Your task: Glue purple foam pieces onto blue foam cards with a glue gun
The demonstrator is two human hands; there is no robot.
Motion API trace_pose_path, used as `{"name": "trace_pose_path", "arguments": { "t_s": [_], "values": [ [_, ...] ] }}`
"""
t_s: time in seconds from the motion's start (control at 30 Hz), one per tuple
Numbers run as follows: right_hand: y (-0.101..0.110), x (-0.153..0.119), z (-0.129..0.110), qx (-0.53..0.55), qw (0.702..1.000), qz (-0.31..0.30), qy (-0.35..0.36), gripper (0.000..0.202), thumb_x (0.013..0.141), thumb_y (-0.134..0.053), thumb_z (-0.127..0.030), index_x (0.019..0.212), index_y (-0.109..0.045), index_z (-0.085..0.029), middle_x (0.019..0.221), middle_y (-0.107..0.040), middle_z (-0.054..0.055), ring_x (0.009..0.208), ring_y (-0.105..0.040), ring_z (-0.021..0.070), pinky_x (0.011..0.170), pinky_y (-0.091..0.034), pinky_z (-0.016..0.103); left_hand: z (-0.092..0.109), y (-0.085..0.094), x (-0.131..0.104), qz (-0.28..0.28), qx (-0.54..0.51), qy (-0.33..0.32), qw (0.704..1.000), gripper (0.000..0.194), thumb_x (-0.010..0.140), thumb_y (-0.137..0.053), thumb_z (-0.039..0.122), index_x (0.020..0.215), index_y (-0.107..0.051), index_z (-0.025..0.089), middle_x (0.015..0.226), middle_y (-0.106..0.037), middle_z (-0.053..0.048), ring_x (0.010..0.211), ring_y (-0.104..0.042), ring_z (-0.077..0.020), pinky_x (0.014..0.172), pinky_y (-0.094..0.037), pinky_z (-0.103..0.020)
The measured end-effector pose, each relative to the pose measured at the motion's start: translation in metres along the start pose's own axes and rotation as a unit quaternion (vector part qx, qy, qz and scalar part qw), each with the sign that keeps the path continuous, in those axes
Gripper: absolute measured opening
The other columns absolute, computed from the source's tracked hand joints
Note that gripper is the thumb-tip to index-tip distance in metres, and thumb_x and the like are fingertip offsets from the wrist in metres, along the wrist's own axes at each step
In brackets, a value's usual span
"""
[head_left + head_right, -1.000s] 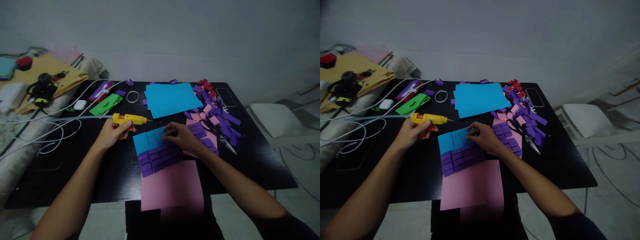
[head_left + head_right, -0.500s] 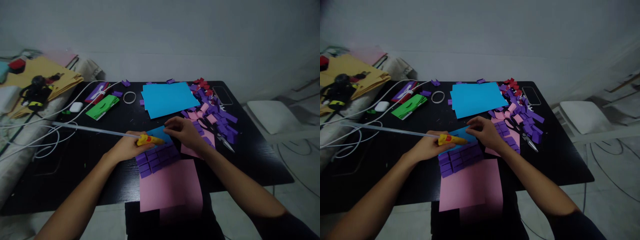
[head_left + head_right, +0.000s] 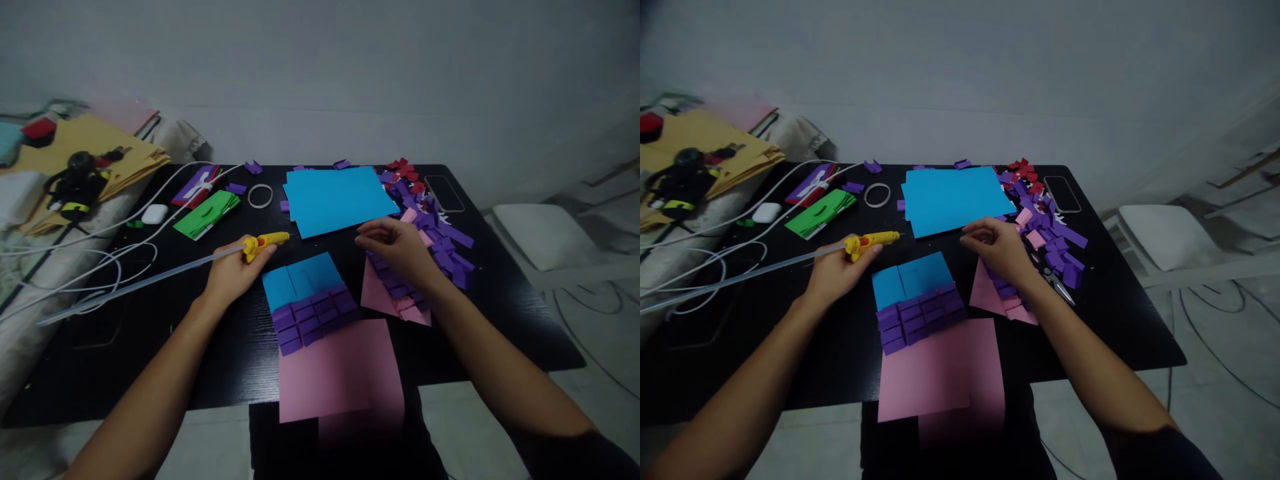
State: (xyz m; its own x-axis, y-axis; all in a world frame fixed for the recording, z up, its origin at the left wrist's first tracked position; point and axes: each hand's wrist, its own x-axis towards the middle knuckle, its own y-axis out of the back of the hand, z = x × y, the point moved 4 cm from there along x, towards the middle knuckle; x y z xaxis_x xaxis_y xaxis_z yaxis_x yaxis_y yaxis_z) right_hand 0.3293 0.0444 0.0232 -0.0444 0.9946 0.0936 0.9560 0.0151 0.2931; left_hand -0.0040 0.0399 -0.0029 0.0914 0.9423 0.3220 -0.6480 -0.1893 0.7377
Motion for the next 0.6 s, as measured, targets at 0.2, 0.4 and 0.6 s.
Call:
{"name": "trace_pose_path", "arguments": {
  "t_s": [0.2,0.4,0.6],
  "values": [
    [0.007,0.002,-0.002,-0.011,1.000,0.007,-0.001,0.028,0.078,-0.089,-0.045,0.093,-0.081,-0.022,0.091,-0.082,0.008,0.088,-0.079,0.0261,0.085,-0.064,0.042,-0.001,-0.002,0.000,-0.004,-0.004,0.004,1.000,0.037,0.095,-0.065,0.060,0.081,-0.064,0.025,0.062,-0.060,0.002,0.055,-0.058,-0.0181,0.056,-0.038,-0.032],
    [0.011,0.003,-0.004,-0.018,1.000,0.009,-0.004,0.031,0.080,-0.087,-0.047,0.095,-0.081,-0.022,0.090,-0.082,0.008,0.086,-0.078,0.0251,0.080,-0.064,0.040,-0.002,-0.003,0.000,-0.008,-0.009,-0.011,1.000,0.038,0.095,-0.065,0.060,0.079,-0.064,0.025,0.064,-0.062,0.001,0.055,-0.058,-0.0174,0.055,-0.039,-0.032],
    [0.012,0.007,0.003,-0.026,1.000,0.004,-0.001,0.028,0.085,-0.082,-0.047,0.097,-0.079,-0.021,0.085,-0.080,0.008,0.083,-0.078,0.0254,0.080,-0.063,0.040,0.000,-0.003,0.000,-0.018,-0.014,-0.003,1.000,0.038,0.094,-0.064,0.060,0.079,-0.063,0.025,0.066,-0.064,0.001,0.058,-0.061,-0.0187,0.057,-0.041,-0.032]
  ]
}}
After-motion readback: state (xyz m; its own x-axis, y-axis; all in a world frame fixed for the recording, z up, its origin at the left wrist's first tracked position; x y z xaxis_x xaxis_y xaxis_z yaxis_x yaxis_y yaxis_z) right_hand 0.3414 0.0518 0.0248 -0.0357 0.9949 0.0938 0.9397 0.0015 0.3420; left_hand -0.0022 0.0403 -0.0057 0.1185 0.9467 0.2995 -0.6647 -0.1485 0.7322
